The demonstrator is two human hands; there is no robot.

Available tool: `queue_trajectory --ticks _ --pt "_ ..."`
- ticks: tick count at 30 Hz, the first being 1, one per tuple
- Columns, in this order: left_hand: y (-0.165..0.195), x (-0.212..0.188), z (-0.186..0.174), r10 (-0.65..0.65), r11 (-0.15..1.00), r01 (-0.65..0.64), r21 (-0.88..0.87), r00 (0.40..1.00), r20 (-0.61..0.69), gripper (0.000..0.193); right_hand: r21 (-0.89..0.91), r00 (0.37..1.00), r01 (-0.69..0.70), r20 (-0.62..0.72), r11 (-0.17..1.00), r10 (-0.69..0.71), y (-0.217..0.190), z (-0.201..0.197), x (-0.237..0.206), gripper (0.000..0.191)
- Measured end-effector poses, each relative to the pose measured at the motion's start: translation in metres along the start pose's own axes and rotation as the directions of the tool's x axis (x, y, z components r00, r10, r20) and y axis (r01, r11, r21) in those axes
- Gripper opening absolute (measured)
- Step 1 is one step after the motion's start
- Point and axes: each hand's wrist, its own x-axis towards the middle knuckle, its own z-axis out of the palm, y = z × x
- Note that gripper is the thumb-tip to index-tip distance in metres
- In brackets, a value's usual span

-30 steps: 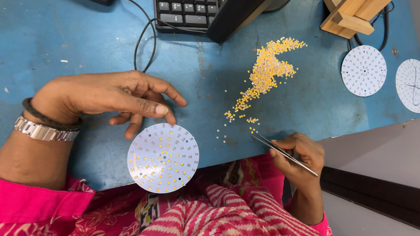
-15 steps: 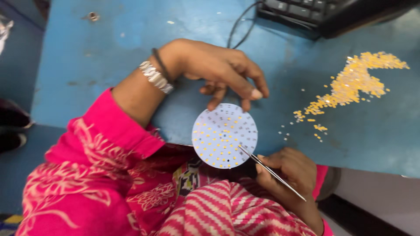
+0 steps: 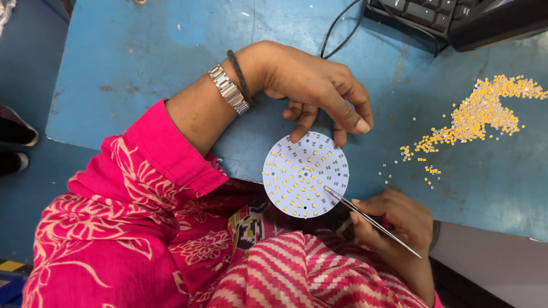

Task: The person uses tweezers to pick small yellow LED components from a pile on a blue table and places them into designated spots on a circular LED board. The person completes one board and then begins working on a second board in the same manner.

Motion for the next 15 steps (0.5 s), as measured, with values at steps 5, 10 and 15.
queue_trajectory --ticks 5,10,15 --pt "-0.001 0.000 -0.001 -0.006 1.000 0.007 0.014 1.000 -0.012 0.060 -0.031 0.999 -0.029 0.013 0.999 0.030 -0.003 0.000 0.001 0.018" --pt "0.000 0.000 -0.001 -0.003 1.000 0.003 0.015 1.000 -0.006 0.062 0.053 0.996 -0.087 -0.013 0.995 0.088 -0.004 -0.002 -0.003 0.018" --pt "0.000 0.001 -0.001 -0.008 1.000 0.009 0.029 1.000 -0.013 0.062 0.073 0.988 -0.074 -0.127 0.995 0.083 -0.011 0.013 -0.015 0.016"
